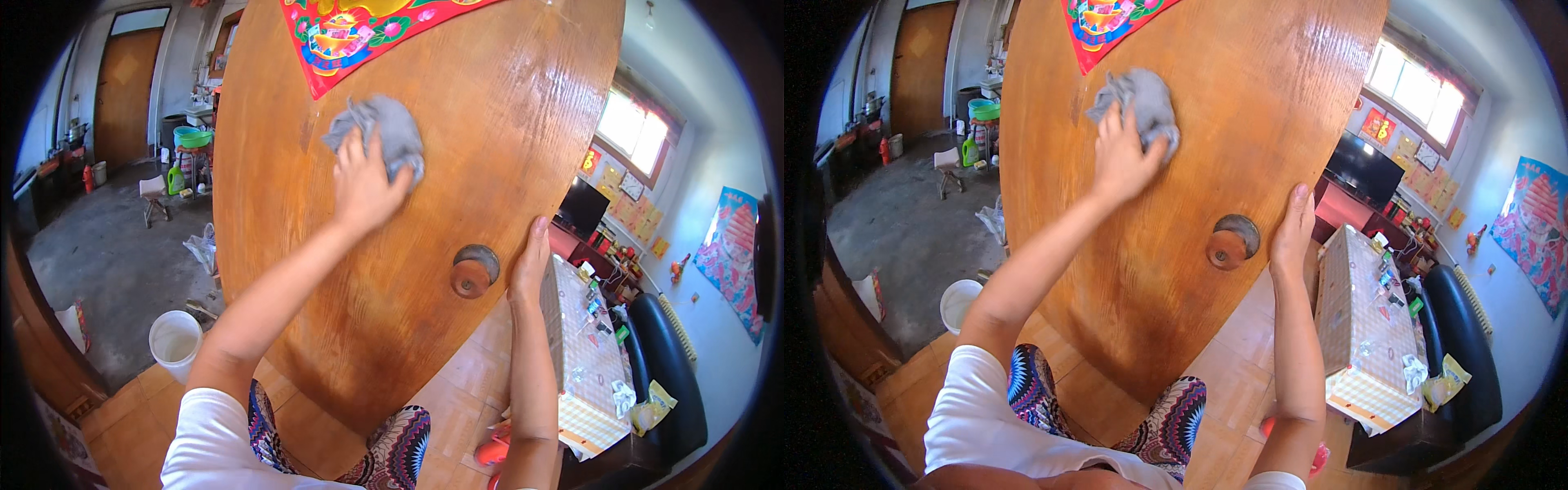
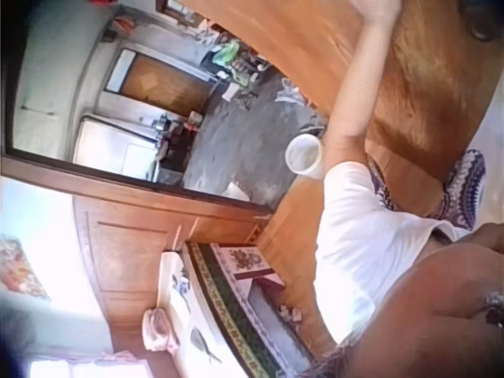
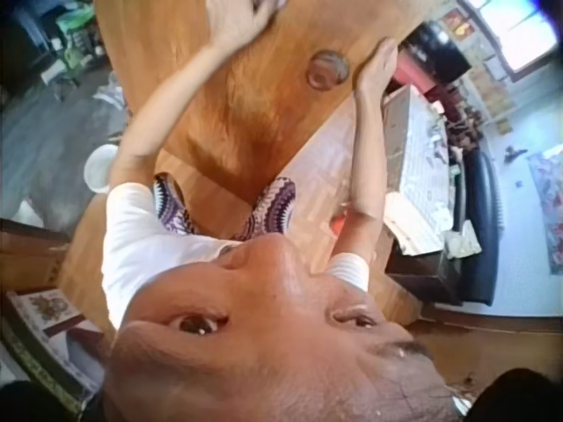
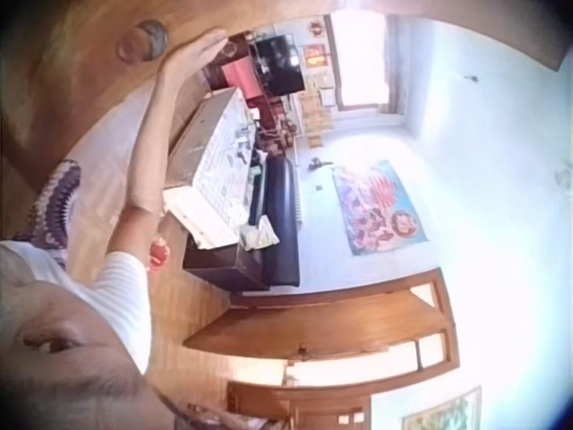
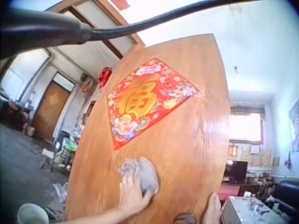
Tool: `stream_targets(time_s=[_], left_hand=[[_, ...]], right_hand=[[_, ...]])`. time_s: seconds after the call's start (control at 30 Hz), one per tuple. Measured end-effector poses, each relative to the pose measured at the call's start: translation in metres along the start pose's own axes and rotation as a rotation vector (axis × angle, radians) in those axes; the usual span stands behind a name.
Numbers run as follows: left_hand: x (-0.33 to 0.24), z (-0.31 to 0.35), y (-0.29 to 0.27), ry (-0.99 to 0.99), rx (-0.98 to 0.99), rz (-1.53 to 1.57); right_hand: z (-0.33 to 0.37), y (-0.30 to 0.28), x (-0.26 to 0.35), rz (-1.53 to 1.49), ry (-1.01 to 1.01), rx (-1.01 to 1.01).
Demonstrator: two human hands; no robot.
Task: The person wipes the surface of a wooden door with a gray cloth, moving in circular and vertical motions around the doorknob and across the door panel. The person repeatedly wipes the same areas without visible dirt removal or change in surface condition.
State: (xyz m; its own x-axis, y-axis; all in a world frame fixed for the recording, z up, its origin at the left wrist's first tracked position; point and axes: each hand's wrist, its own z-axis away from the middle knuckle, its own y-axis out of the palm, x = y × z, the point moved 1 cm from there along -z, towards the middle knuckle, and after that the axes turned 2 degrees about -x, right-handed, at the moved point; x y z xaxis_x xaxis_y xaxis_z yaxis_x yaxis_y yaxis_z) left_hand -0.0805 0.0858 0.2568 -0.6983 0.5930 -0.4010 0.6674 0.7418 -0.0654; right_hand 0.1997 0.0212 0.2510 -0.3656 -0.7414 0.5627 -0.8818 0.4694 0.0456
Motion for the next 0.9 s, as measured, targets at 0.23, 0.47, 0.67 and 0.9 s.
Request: stream_targets(time_s=[0.23, 0.47, 0.67, 0.9], left_hand=[[-0.042, 0.017, 0.020, 0.380, -0.049, -0.004], [-0.168, -0.176, 0.024, 0.598, -0.403, 0.059], [-0.172, -0.148, 0.024, 0.596, -0.337, 0.072], [-0.087, -0.021, 0.021, 0.733, -0.031, 0.017]], right_hand=[[0.013, 0.001, 0.000, 0.073, 0.003, -0.056], [0.013, 0.007, 0.001, 0.030, -0.090, -0.067], [0.015, 0.004, 0.012, 0.052, -0.033, -0.012], [0.017, 0.005, 0.004, -0.021, -0.056, -0.130]])
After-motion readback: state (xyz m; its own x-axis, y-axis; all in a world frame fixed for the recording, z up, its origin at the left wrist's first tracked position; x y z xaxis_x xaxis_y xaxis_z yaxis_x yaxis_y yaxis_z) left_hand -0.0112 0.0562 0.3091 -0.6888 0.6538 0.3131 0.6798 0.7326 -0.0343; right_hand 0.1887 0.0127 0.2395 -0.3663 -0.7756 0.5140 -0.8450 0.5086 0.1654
